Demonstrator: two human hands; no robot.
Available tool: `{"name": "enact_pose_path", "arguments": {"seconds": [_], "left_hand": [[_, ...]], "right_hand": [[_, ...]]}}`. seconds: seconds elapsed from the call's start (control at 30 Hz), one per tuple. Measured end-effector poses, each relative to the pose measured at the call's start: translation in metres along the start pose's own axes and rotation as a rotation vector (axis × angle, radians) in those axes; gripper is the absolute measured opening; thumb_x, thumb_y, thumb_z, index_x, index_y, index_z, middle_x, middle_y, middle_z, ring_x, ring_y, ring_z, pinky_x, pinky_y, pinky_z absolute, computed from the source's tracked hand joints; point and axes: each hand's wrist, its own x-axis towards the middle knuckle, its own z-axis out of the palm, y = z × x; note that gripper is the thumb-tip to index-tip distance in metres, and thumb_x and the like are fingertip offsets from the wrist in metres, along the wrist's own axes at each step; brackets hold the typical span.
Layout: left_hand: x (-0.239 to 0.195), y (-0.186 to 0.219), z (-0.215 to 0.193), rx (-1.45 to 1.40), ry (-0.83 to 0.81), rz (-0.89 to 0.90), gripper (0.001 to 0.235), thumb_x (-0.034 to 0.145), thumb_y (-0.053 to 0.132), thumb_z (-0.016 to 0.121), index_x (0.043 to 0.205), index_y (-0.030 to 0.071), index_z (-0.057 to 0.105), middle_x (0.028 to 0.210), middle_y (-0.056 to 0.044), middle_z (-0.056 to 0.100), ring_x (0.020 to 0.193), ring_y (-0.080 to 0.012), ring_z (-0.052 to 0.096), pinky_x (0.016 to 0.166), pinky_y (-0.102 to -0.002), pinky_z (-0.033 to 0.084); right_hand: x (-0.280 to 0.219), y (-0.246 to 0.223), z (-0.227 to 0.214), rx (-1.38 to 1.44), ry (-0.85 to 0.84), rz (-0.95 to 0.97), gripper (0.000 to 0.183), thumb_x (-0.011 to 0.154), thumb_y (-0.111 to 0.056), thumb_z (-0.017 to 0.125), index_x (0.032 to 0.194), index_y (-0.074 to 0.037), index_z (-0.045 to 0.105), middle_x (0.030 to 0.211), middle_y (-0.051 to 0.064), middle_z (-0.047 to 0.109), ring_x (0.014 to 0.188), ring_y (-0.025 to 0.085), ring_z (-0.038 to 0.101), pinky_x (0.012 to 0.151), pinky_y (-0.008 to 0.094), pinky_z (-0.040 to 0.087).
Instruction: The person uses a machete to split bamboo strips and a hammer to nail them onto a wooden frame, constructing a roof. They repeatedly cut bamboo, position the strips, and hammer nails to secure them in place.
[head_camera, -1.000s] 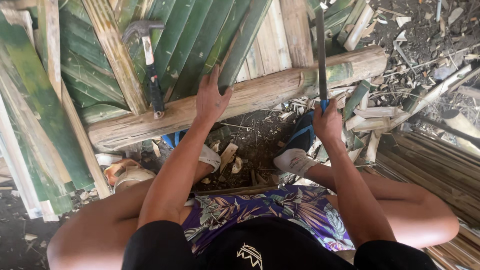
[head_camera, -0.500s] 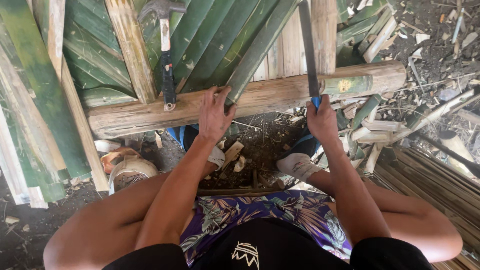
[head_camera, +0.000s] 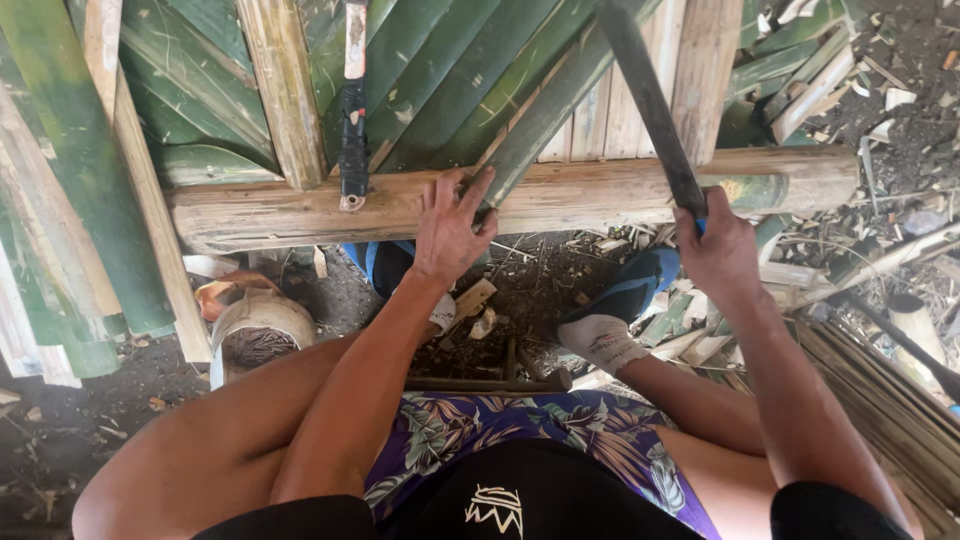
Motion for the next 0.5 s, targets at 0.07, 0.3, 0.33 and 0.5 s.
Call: {"name": "enact_pose_path", "arguments": {"seconds": [0.07, 0.3, 0.33, 0.5], "left_hand": [[-0.002, -0.001, 0.001, -0.017, -0.015, -0.028, 0.060, 0.086, 0.021, 0.075, 0.144, 0.021, 0.060, 0.128, -0.014, 0.046, 0.115, -0.0363, 0.048, 0.098, -0.053, 0.045], [-0.003, 0.001, 0.003, 0.058, 0.002, 0.009, 0.060, 0.086, 0.022, 0.077, 0.143, 0.025, 0.059, 0.131, -0.014, 0.048, 0.120, -0.0389, 0.048, 0.101, -0.054, 0.044], [-0.004, 0.001, 0.002, 0.054, 0.007, 0.013, 0.061, 0.087, 0.022, 0.077, 0.145, 0.025, 0.059, 0.132, -0.014, 0.048, 0.120, -0.0389, 0.049, 0.101, -0.054, 0.044], [-0.003, 0.001, 0.003, 0.050, 0.002, 0.008, 0.064, 0.086, 0.021, 0.076, 0.147, 0.024, 0.057, 0.133, -0.014, 0.049, 0.120, -0.0384, 0.049, 0.100, -0.054, 0.044]], "right_hand": [[0.006, 0.003, -0.009, -0.089, -0.025, -0.119, 0.015, 0.105, -0.014, 0.061, 0.106, -0.003, 0.050, 0.076, 0.024, 0.065, 0.069, 0.046, 0.067, 0.063, 0.055, 0.051], [0.026, 0.002, -0.020, -0.426, -0.304, -0.191, 0.022, 0.106, -0.034, 0.061, 0.106, -0.012, 0.058, 0.073, 0.012, 0.069, 0.062, 0.034, 0.070, 0.055, 0.047, 0.056], [0.031, 0.004, -0.022, -0.515, -0.347, -0.227, 0.025, 0.106, -0.038, 0.061, 0.105, -0.013, 0.059, 0.073, 0.010, 0.070, 0.063, 0.031, 0.071, 0.055, 0.045, 0.057], [0.048, 0.006, -0.031, -0.584, -0.350, -0.437, 0.024, 0.105, -0.040, 0.057, 0.105, -0.016, 0.061, 0.081, 0.002, 0.072, 0.065, 0.027, 0.072, 0.055, 0.043, 0.058]]}}
